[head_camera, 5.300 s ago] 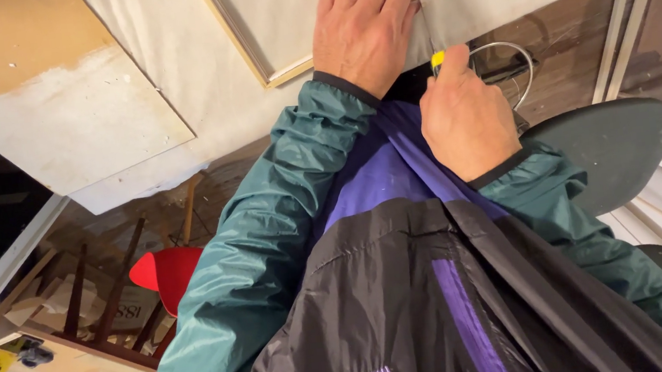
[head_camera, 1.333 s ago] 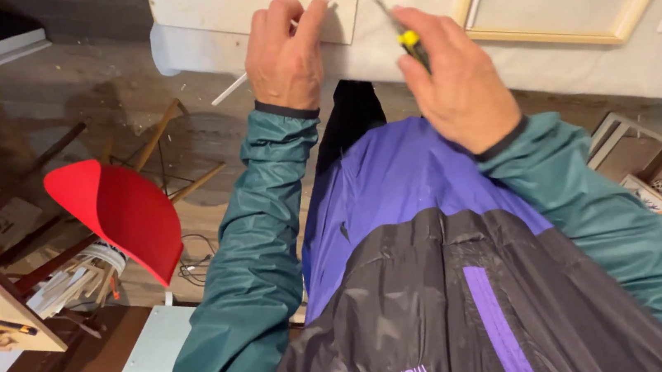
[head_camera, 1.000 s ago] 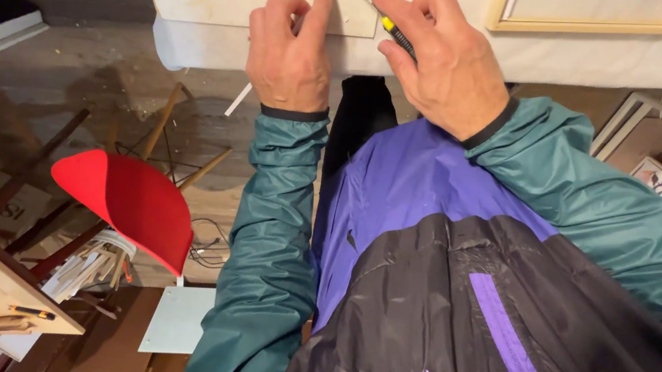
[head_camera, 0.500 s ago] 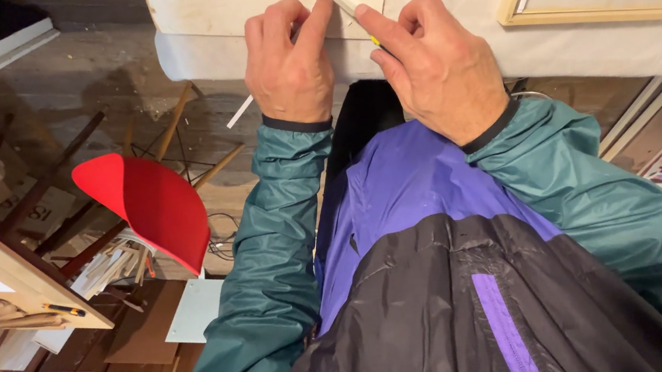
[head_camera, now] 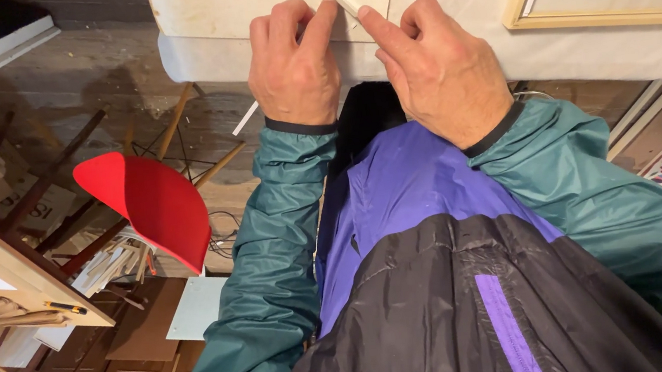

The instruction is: Measuring, cutting, and installing spacer strips inside a wooden picture frame.

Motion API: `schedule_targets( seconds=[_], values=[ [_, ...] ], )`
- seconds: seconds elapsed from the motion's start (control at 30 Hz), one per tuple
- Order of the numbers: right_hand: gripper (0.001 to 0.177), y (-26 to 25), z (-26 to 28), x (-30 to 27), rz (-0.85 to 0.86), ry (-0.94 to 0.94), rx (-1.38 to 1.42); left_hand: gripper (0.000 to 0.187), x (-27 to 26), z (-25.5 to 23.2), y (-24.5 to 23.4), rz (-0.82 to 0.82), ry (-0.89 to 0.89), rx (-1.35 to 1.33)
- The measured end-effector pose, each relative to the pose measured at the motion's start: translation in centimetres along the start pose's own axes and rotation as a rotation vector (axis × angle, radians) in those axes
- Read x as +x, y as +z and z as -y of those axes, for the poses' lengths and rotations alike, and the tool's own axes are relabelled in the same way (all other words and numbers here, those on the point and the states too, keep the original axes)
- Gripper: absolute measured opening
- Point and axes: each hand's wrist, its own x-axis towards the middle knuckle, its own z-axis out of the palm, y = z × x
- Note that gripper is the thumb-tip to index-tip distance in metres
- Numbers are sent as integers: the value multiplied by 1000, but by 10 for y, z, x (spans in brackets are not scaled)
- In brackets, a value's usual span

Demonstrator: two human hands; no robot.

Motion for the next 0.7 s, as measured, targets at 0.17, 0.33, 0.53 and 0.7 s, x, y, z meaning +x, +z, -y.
schedule_targets(
  seconds=[0.17,0.33,0.53,0.7],
  values=[
    [43,1,1,2,7,8,16,36,2,-2,-1,9,-2,0],
    [42,-5,1,5,27,18,56,36,3,-3,-3,21,2,-1],
    [40,-8,3,7,49,34,76,36,2,-4,0,19,2,21],
    [41,-4,7,4,23,70,71,35,1,-6,1,18,-3,37]
  ],
)
